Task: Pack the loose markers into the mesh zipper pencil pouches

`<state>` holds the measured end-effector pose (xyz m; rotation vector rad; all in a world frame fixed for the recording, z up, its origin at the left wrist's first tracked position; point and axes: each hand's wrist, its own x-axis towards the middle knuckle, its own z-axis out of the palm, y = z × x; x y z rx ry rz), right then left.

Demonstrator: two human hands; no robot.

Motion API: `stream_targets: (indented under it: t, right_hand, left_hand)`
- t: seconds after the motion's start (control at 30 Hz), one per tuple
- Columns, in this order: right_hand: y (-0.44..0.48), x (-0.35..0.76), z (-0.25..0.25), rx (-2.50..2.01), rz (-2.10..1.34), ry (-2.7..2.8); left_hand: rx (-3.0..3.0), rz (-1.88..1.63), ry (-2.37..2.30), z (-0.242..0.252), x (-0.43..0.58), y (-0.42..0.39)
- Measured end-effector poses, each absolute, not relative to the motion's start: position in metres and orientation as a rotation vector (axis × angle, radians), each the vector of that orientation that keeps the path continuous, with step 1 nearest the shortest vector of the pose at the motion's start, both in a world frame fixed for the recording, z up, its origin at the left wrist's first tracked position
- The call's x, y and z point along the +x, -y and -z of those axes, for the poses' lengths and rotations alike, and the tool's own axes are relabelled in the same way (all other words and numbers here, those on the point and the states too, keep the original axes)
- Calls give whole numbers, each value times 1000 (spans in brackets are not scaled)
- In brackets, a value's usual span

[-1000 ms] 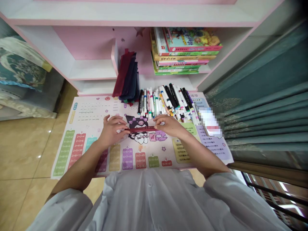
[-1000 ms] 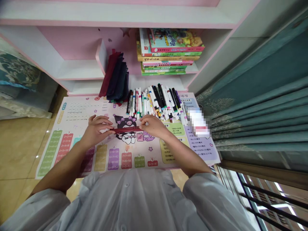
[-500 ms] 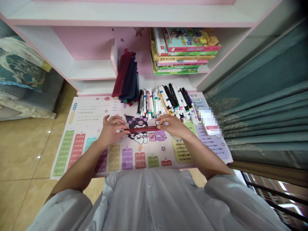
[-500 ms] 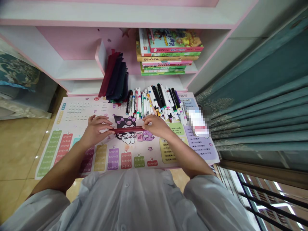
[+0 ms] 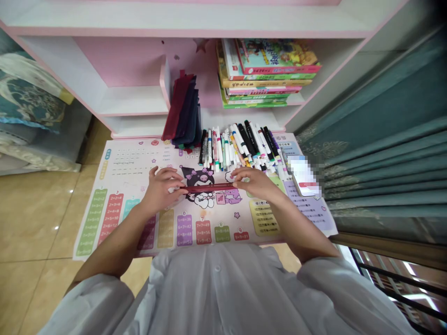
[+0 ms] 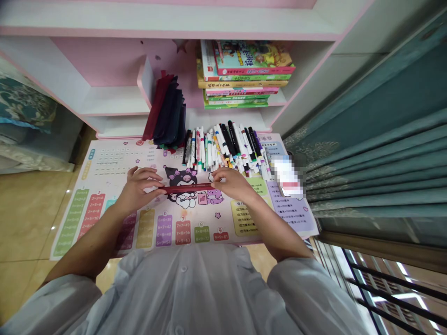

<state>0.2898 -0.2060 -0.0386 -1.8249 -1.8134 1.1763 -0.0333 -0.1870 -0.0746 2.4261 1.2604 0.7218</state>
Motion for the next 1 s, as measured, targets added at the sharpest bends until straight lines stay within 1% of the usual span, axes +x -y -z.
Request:
stream_targets:
  t: [0.43, 0.77, 1.0]
  right_hand:
    - [209, 298, 39, -1858, -1180, 1768]
    - [215, 307, 40, -1860, -1101, 1736]
    - [221, 309, 36, -1910, -1105, 1743]
  left_hand:
    - [2439, -669, -1281, 75, -34, 188]
    - [2414, -656, -1299, 74, -33, 188]
    - [2408, -661, -1283, 71, -32, 188]
